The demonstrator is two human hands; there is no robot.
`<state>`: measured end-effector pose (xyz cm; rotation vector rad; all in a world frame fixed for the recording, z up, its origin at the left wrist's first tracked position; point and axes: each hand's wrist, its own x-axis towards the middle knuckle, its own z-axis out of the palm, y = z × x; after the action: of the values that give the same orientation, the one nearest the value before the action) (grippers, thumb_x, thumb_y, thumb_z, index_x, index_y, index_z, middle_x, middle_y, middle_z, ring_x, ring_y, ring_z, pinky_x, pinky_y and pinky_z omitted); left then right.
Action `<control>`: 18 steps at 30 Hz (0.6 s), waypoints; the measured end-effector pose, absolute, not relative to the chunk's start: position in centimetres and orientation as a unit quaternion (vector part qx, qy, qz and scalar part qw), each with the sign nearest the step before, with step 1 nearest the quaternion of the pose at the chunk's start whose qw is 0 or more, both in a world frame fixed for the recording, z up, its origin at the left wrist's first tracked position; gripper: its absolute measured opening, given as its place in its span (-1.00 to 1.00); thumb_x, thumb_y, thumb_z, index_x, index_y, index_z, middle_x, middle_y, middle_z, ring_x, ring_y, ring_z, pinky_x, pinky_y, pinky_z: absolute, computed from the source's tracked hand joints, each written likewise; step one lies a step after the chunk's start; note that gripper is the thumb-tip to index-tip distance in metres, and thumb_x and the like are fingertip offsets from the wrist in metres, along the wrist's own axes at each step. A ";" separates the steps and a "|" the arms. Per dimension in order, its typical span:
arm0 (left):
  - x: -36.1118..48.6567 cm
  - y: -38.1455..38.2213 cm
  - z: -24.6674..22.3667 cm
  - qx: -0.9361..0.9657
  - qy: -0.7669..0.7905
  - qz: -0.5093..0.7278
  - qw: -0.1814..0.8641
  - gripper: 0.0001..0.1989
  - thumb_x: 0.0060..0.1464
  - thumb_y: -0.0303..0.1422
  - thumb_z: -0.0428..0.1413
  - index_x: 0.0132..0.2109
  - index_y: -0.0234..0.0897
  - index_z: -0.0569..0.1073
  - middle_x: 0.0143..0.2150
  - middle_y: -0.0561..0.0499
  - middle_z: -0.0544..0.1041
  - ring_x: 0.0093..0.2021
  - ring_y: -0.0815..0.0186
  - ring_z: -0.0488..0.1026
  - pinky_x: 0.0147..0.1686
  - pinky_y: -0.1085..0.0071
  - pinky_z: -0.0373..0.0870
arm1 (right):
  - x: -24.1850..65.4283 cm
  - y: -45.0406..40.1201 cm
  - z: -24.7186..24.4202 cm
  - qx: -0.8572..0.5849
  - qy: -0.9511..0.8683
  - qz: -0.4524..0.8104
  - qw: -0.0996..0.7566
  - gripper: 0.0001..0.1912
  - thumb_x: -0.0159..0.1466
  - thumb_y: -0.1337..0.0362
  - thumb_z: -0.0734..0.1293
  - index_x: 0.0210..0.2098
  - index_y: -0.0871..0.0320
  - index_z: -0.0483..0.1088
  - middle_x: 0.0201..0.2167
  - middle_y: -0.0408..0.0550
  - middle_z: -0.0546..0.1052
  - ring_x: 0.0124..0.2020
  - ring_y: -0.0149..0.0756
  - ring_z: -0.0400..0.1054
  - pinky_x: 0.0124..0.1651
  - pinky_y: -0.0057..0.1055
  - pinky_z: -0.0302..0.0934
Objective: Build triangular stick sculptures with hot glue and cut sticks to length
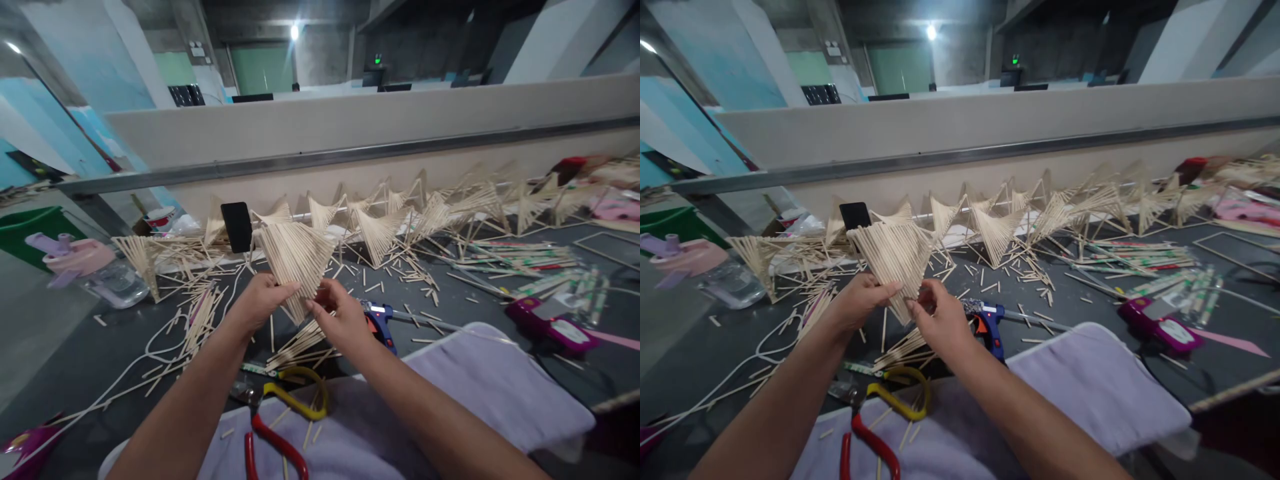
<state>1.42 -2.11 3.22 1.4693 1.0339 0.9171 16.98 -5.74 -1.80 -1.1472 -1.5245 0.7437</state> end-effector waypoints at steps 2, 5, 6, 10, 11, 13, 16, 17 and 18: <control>1.8 -2.3 3.1 0.616 0.432 0.385 0.534 -0.70 -0.11 -0.32 0.15 -0.20 -0.39 0.53 -0.35 -0.06 0.57 -0.41 0.26 0.46 -0.37 0.42 0.36 | 17.0 -5.8 -2.0 -0.491 -0.635 0.292 0.520 -0.73 0.13 0.20 0.26 -0.18 0.12 0.23 -0.48 -0.17 0.43 -0.46 -0.40 0.31 -0.39 -0.48 0.17; 2.2 -2.4 2.9 0.620 0.426 0.390 0.531 -0.69 -0.11 -0.32 0.14 -0.19 -0.38 0.53 -0.34 -0.06 0.57 -0.40 0.25 0.47 -0.34 0.40 0.37 | 17.0 -5.9 -2.1 -0.499 -0.633 0.286 0.518 -0.78 0.15 0.19 0.23 -0.22 0.12 0.22 -0.59 -0.23 0.36 -0.56 -0.44 0.24 -0.48 -0.51 0.09; 2.2 -2.4 2.8 0.621 0.428 0.391 0.528 -0.69 -0.11 -0.32 0.15 -0.19 -0.38 0.53 -0.34 -0.05 0.58 -0.39 0.25 0.47 -0.34 0.40 0.37 | 17.0 -5.9 -2.2 -0.499 -0.633 0.286 0.518 -0.80 0.16 0.19 0.22 -0.24 0.12 0.22 -0.61 -0.25 0.33 -0.58 -0.44 0.22 -0.50 -0.52 0.07; 2.4 -2.3 2.6 0.622 0.436 0.388 0.522 -0.70 -0.13 -0.31 0.15 -0.21 -0.36 0.54 -0.34 -0.05 0.58 -0.38 0.21 0.48 -0.35 0.39 0.37 | 17.0 -5.8 -2.8 -0.493 -0.632 0.307 0.513 -0.84 0.18 0.19 0.20 -0.26 0.10 0.23 -0.59 -0.23 0.34 -0.56 -0.44 0.22 -0.47 -0.52 0.08; 2.4 -2.3 2.6 0.622 0.436 0.387 0.523 -0.70 -0.13 -0.31 0.15 -0.21 -0.36 0.55 -0.34 -0.05 0.58 -0.38 0.21 0.48 -0.34 0.39 0.38 | 17.0 -5.7 -2.9 -0.490 -0.629 0.316 0.514 -0.84 0.19 0.19 0.19 -0.26 0.10 0.24 -0.57 -0.22 0.35 -0.55 -0.44 0.23 -0.46 -0.51 0.09; 2.5 -2.3 2.6 0.624 0.437 0.387 0.520 -0.71 -0.12 -0.31 0.15 -0.22 -0.35 0.55 -0.34 -0.05 0.58 -0.37 0.20 0.48 -0.33 0.38 0.38 | 17.1 -5.5 -3.1 -0.479 -0.625 0.335 0.518 -0.83 0.19 0.18 0.19 -0.25 0.10 0.23 -0.53 -0.20 0.37 -0.52 -0.43 0.25 -0.44 -0.50 0.11; 2.6 -2.3 2.7 0.629 0.440 0.388 0.509 -0.71 -0.12 -0.30 0.15 -0.22 -0.36 0.55 -0.34 -0.05 0.58 -0.36 0.19 0.49 -0.31 0.37 0.38 | 17.3 -5.4 -3.3 -0.449 -0.631 0.362 0.518 -0.78 0.18 0.18 0.21 -0.18 0.10 0.20 -0.50 -0.19 0.38 -0.49 -0.42 0.27 -0.41 -0.49 0.15; 2.5 -2.3 2.7 0.632 0.440 0.390 0.505 -0.71 -0.12 -0.30 0.15 -0.22 -0.36 0.55 -0.33 -0.05 0.58 -0.34 0.18 0.49 -0.28 0.36 0.38 | 17.4 -5.5 -3.3 -0.439 -0.632 0.371 0.519 -0.74 0.17 0.19 0.22 -0.15 0.09 0.18 -0.49 -0.19 0.38 -0.47 -0.41 0.27 -0.40 -0.48 0.16; 2.5 -2.2 2.7 0.633 0.440 0.392 0.502 -0.71 -0.12 -0.30 0.15 -0.21 -0.36 0.55 -0.33 -0.05 0.58 -0.32 0.17 0.49 -0.25 0.35 0.38 | 17.4 -5.5 -3.4 -0.430 -0.630 0.383 0.522 -0.70 0.16 0.20 0.24 -0.12 0.09 0.15 -0.47 -0.19 0.38 -0.45 -0.41 0.29 -0.38 -0.48 0.17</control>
<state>2.49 -2.25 2.71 1.5296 1.0620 0.9475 17.38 -5.50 -3.37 -1.0292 -1.5084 0.9185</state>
